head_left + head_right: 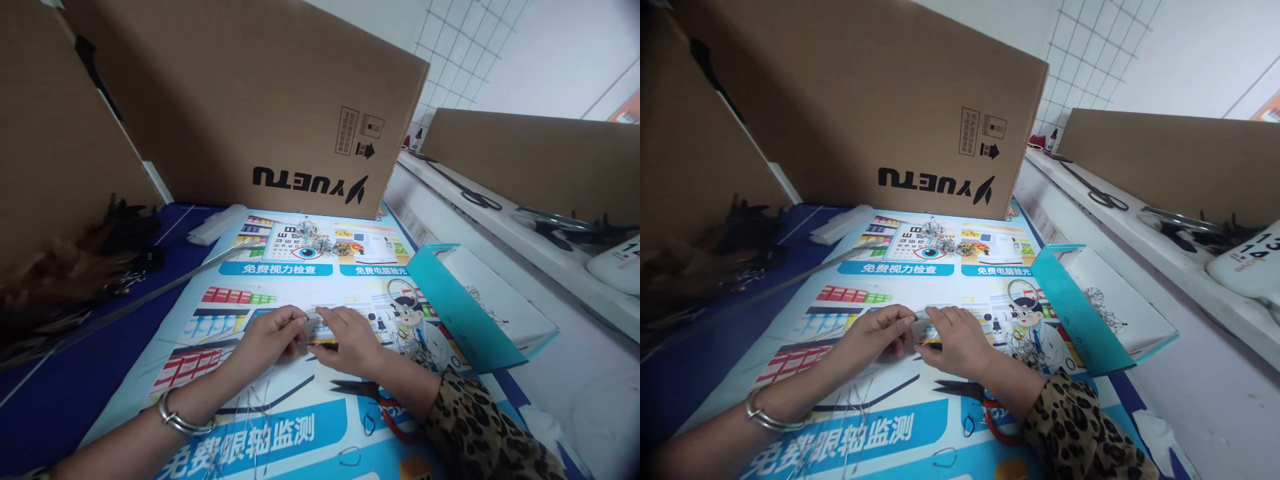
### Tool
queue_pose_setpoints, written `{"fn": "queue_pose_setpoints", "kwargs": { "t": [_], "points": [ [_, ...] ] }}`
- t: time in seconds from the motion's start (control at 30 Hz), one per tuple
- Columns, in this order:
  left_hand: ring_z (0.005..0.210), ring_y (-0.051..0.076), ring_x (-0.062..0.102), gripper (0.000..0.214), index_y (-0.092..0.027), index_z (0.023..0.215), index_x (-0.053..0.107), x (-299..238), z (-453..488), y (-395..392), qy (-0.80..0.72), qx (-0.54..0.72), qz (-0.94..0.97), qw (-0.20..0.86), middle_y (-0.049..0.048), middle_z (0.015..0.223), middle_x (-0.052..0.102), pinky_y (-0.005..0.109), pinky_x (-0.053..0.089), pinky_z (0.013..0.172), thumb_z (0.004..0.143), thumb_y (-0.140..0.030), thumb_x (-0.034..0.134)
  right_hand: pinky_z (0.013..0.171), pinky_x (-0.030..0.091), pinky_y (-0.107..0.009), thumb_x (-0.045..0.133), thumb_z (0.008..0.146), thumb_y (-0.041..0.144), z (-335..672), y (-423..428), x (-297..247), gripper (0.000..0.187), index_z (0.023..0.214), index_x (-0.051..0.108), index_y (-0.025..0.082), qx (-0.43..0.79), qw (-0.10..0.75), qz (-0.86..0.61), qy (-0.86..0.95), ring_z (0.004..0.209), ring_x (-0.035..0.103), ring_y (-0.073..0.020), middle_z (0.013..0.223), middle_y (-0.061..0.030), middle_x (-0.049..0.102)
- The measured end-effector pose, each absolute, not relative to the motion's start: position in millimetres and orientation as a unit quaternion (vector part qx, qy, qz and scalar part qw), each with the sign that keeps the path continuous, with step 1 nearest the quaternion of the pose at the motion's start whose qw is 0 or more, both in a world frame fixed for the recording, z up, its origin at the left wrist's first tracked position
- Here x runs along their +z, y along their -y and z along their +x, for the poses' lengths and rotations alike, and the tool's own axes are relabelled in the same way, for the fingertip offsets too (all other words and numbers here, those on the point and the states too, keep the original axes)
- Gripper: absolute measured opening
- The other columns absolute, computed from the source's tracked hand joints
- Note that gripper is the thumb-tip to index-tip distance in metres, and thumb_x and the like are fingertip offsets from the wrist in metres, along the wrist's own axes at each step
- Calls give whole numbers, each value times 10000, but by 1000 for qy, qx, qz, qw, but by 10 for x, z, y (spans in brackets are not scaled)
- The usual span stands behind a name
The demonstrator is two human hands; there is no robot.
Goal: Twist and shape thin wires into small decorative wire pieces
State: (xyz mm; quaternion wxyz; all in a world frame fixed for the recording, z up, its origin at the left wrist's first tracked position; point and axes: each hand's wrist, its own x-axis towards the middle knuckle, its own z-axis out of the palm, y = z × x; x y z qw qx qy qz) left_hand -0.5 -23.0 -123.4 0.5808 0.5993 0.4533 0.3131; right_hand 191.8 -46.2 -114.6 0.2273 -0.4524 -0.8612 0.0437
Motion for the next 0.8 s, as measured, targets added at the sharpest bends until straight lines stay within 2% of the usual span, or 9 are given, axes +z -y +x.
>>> {"fn": "queue_pose_setpoints", "kwargs": {
  "t": [0.2,0.3,0.5,0.63,0.73,0.8],
  "points": [
    [503,137,581,297,-192,881,609,-906,-289,15,-508,384,618,462,7,677,632,229,443,477,760,-460,568,883,431,-409,556,779,456,1948,444,-1130,670,1339,324,172,65,231,-468,851,1042,505,-262,1123,-130,551],
    [496,128,575,328,-176,896,618,-844,-528,-193,-529,397,629,409,18,705,631,214,425,452,747,-465,583,879,441,-406,556,791,427,1955,430,-1128,565,1285,412,195,73,223,-468,852,1035,509,-263,1120,-120,549],
    [478,123,562,326,-168,854,630,-1107,-675,-455,-552,351,630,418,16,688,636,211,422,433,734,-465,570,868,449,-385,523,829,315,1963,416,-1159,388,1197,508,194,71,226,-458,857,1003,516,-241,1086,-112,562],
    [491,142,576,391,-178,982,630,-1246,-664,-488,-566,339,642,391,7,643,645,230,444,467,752,-479,535,865,447,-389,517,829,284,1972,400,-1177,353,1167,533,182,68,217,-450,864,994,513,-235,1062,-108,568],
    [561,157,607,416,-195,1093,598,-1284,-724,-524,-572,334,686,302,33,832,684,268,483,547,793,-461,486,869,443,-389,512,832,269,1975,394,-1186,334,1150,549,177,67,214,-446,866,993,512,-232,1059,-107,575],
    [709,187,635,397,-189,1092,605,-1276,-793,-555,-564,340,717,229,58,980,669,297,502,669,821,-438,456,882,437,-388,506,838,268,1979,402,-1172,313,1132,563,175,65,214,-446,867,994,513,-229,1059,-103,584]
  ]
}}
